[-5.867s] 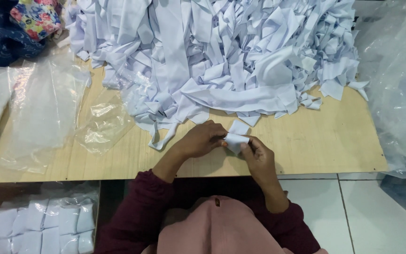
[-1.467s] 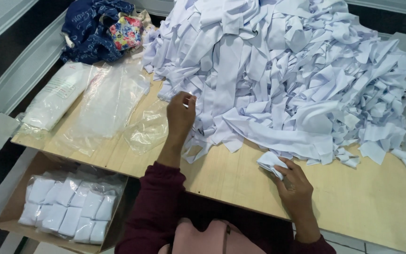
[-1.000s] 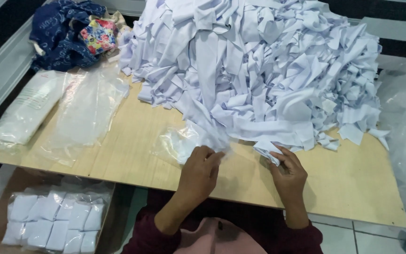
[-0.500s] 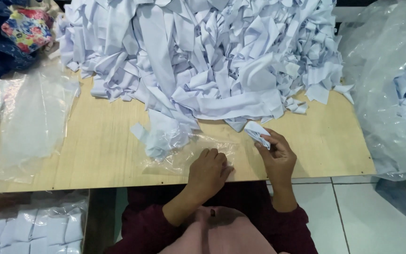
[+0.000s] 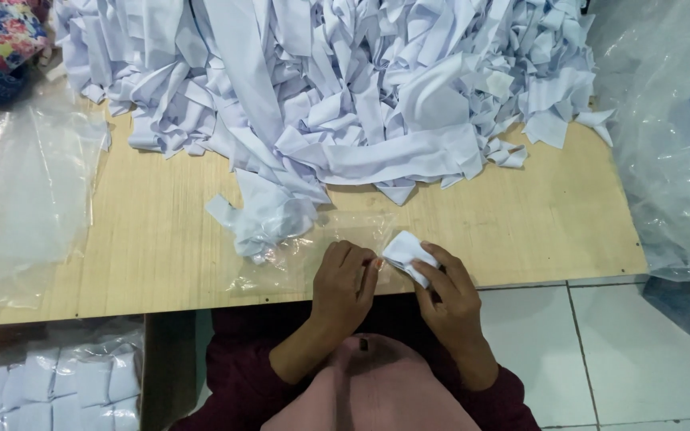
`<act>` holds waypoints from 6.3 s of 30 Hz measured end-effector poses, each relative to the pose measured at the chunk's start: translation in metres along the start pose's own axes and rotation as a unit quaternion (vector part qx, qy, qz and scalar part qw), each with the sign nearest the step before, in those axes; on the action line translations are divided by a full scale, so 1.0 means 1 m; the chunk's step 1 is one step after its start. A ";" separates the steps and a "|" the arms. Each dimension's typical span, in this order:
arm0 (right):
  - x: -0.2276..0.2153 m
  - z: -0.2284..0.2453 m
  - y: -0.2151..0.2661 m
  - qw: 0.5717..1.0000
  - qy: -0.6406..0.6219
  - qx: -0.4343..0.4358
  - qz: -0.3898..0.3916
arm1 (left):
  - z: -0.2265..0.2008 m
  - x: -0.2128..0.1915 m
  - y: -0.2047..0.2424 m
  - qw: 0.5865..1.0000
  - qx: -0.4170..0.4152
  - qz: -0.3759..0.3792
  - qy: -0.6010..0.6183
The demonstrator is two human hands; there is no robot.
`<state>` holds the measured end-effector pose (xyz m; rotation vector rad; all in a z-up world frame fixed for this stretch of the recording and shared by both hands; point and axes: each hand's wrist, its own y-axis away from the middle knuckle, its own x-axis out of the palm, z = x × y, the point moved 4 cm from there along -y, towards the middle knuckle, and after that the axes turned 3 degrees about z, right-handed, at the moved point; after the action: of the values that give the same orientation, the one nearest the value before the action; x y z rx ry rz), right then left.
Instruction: The person folds white fabric pieces on a wooden table, then places each folded piece into a clear plastic bag. The person repeats this process multiple times, stacking the packaged items in a cardboard box.
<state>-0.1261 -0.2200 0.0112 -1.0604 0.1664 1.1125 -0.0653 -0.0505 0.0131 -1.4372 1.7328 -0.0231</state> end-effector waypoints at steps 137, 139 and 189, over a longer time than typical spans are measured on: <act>0.048 -0.064 -0.006 0.967 -0.135 0.212 0.042 | 0.085 0.033 -0.071 0.898 -0.174 0.364 0.173; 0.051 -0.070 -0.004 0.968 -0.142 0.202 0.041 | 0.086 0.032 -0.075 0.901 -0.175 0.358 0.169; 0.071 -0.021 -0.065 0.903 -0.129 0.138 0.387 | -0.005 0.016 0.042 0.964 0.190 0.030 -0.183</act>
<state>-0.0325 -0.1928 -0.0023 -0.5716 0.5497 1.8685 -0.1007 -0.0512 -0.0145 -1.0317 1.3781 -0.0510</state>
